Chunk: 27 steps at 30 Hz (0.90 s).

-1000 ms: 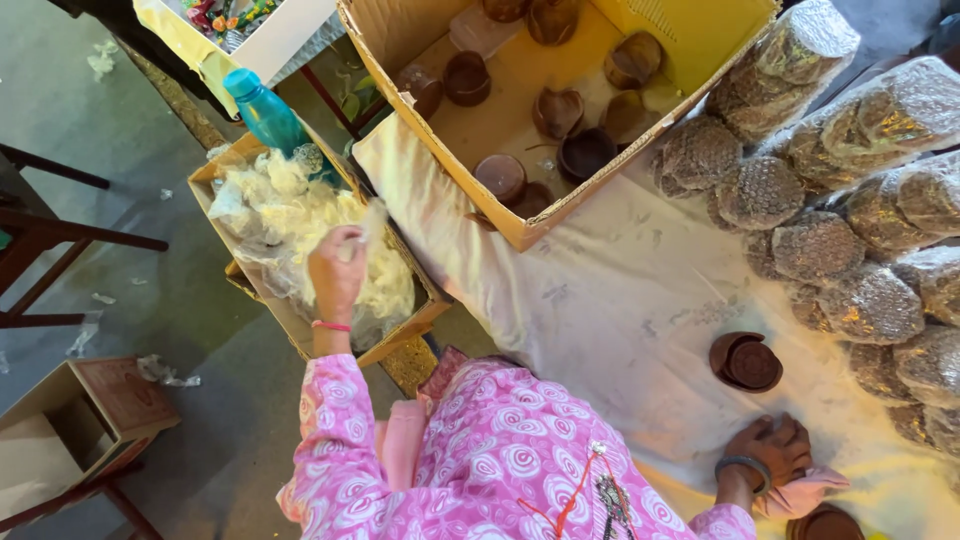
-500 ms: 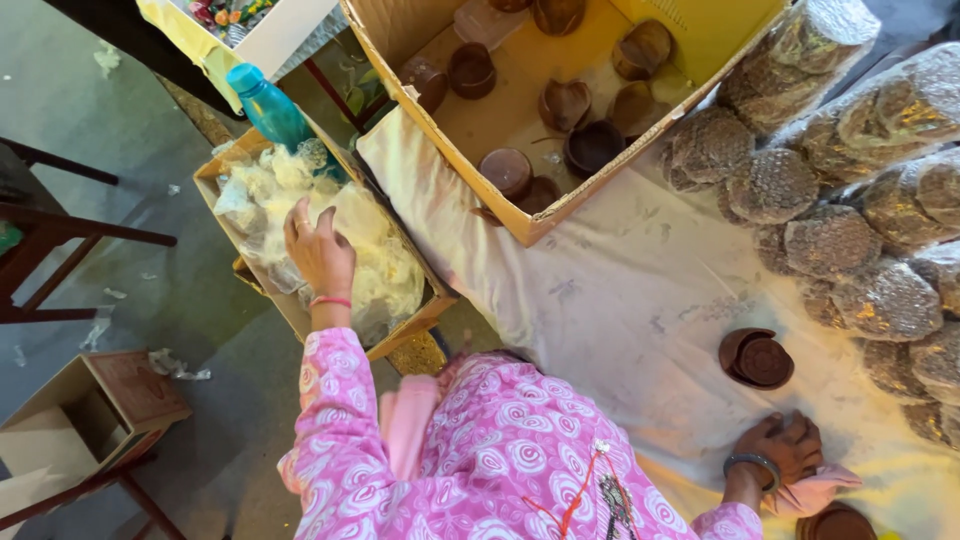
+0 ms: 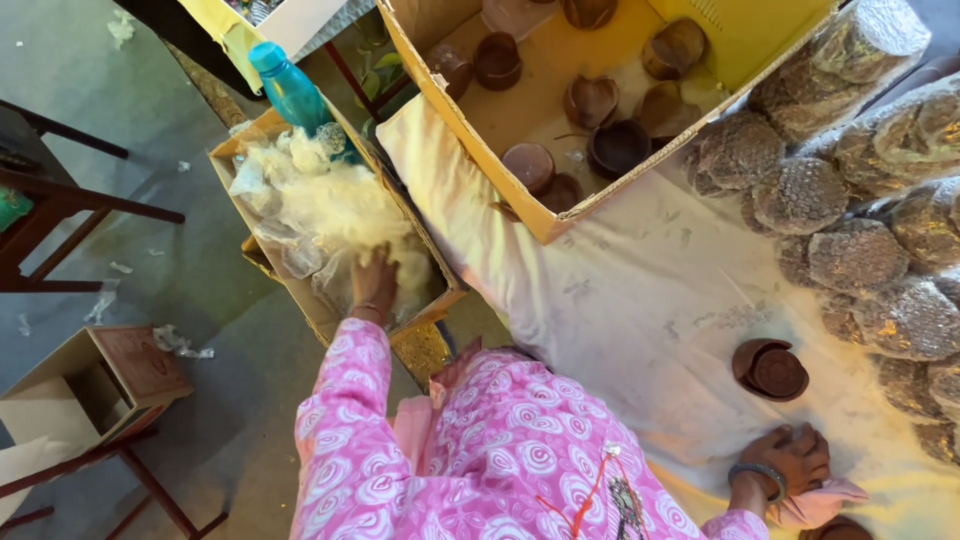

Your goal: The recorder is wrapping small brown pots or containers with bubble wrap and placing them on a table.

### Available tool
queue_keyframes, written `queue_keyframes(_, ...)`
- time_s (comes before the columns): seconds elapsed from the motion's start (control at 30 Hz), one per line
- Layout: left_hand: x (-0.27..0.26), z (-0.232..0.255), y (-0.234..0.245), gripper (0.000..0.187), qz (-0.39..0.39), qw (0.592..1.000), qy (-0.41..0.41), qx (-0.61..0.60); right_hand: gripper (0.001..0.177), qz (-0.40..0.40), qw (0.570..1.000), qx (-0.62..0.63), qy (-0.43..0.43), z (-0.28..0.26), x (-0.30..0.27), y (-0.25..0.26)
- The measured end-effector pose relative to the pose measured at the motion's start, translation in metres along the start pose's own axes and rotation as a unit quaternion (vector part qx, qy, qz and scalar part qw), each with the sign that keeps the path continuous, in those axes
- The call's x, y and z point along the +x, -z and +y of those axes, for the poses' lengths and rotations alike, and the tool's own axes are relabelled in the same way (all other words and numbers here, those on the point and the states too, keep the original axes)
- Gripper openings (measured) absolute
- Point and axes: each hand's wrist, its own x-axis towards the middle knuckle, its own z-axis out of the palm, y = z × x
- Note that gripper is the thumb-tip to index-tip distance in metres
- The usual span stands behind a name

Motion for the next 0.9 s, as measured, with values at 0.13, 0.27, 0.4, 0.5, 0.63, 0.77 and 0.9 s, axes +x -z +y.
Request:
queue_keyframes(0.13,0.000,-0.068,0.011,0.017,0.173,0.969,0.147,-0.100,0.029,-0.020,1.000,-0.010,-0.003,0.013,0.001,-0.011)
queue_keyframes(0.27,0.001,-0.102,0.004,0.021,0.123,0.939,0.231,-0.223,0.030,-0.014,0.995,-0.091,0.031,0.034,0.000,-0.037)
queue_keyframes(0.4,-0.030,-0.072,0.050,0.044,0.245,0.868,0.190,-0.387,0.029,0.005,0.996,-0.084,0.023,0.023,0.001,-0.026)
queue_keyframes(0.5,-0.063,-0.020,0.099,0.034,0.369,0.783,0.241,-0.439,0.027,0.011,1.000,-0.029,0.001,0.006,-0.001,-0.013)
queue_keyframes(0.63,-0.062,0.010,0.047,0.025,0.038,0.849,0.159,-0.503,0.027,0.016,1.000,0.002,-0.004,0.003,0.000,-0.009)
queue_keyframes(0.77,-0.044,0.009,-0.027,0.038,-0.048,0.906,0.085,-0.413,0.025,0.021,1.000,0.012,-0.003,-0.004,0.000,-0.005)
queue_keyframes(0.9,-0.038,0.012,-0.025,0.057,-0.078,0.946,0.084,-0.303,0.023,0.022,1.000,-0.001,0.001,-0.007,0.000,-0.001)
